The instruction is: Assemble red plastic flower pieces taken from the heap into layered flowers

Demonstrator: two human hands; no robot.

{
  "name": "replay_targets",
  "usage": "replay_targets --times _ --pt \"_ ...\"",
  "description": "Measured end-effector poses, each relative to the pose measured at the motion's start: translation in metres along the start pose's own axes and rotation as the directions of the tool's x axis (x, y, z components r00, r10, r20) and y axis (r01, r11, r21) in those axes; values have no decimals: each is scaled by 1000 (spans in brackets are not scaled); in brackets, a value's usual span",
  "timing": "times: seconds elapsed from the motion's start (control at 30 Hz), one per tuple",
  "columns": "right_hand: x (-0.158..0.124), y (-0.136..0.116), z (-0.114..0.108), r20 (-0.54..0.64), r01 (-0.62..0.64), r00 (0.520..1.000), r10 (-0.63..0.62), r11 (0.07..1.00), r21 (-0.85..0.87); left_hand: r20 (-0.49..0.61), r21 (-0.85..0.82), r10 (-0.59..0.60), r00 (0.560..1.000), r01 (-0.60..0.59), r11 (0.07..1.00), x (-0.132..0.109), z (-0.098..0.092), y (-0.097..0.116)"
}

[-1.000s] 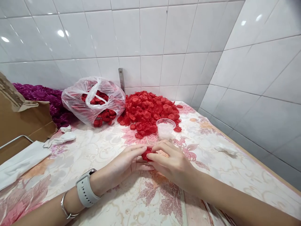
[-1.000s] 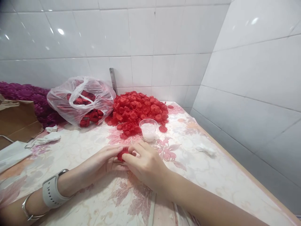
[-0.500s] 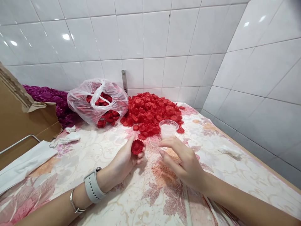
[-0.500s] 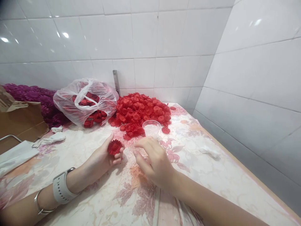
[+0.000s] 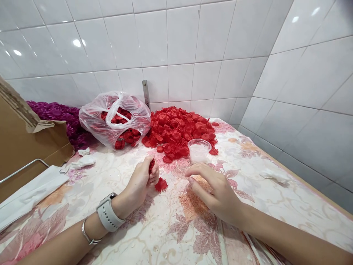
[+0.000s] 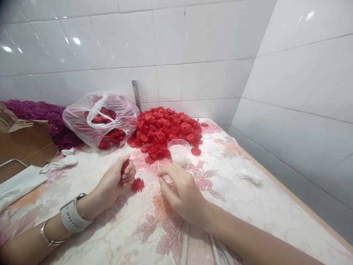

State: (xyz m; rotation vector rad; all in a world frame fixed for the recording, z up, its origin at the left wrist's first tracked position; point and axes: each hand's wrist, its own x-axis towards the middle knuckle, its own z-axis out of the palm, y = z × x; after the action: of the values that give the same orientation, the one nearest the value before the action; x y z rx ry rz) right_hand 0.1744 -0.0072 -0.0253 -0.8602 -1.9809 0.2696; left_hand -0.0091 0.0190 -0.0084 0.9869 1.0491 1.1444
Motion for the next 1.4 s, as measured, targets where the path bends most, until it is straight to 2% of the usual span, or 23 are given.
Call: replay_targets --times 0.07,0.2,0.4,0.63,0.77,0.87,0.97,1.07,1.13,1.2,1.27,1.33,1.4 --pt "0 1 0 8 -12 1000 12 1000 -4 23 -57 2 1000 -1 998 0 1 5" --pt "0 1 1 29 -18 999 18 1000 -11 31 -64 26 999 -24 998 -2 4 10" --pt "-2 0 1 53 -19 998 20 1000 -21 -21 -134 57 998 -59 989 0 -1 10" --pt "-1 1 1 58 -29 998 30 999 -20 17 24 -53 998 53 998 0 -3 3" --pt "-2 1 1 53 -22 998 24 999 -25 137 -130 -143 980 161 978 -2 -2 6" --pt "-1 2 0 45 -12 999 13 1000 -24 200 -224 -158 967 202 954 -3 0 10" --pt "0 2 0 39 -10 999 12 999 -31 164 -177 -188 968 216 960 -2 1 9" --pt "0 2 1 42 -7 999 9 999 -36 227 -146 -209 951 246 958 0 0 4" --pt "-1 2 1 50 -9 999 11 999 -33 255 -147 -161 953 203 968 0 -2 2" --pt "-1 3 1 60 -13 998 15 999 -32 218 -130 -96 971 127 983 0 -5 3" --pt "-2 3 1 70 -16 997 18 999 -32 134 -98 -50 990 64 993 0 -7 4" --pt "-2 3 1 74 -19 997 21 999 -30 50 -74 -44 998 48 996 -2 -7 4" --pt "-3 1 2 67 -17 998 19 1000 -26 17 -72 -68 998 70 995 -4 -5 3"
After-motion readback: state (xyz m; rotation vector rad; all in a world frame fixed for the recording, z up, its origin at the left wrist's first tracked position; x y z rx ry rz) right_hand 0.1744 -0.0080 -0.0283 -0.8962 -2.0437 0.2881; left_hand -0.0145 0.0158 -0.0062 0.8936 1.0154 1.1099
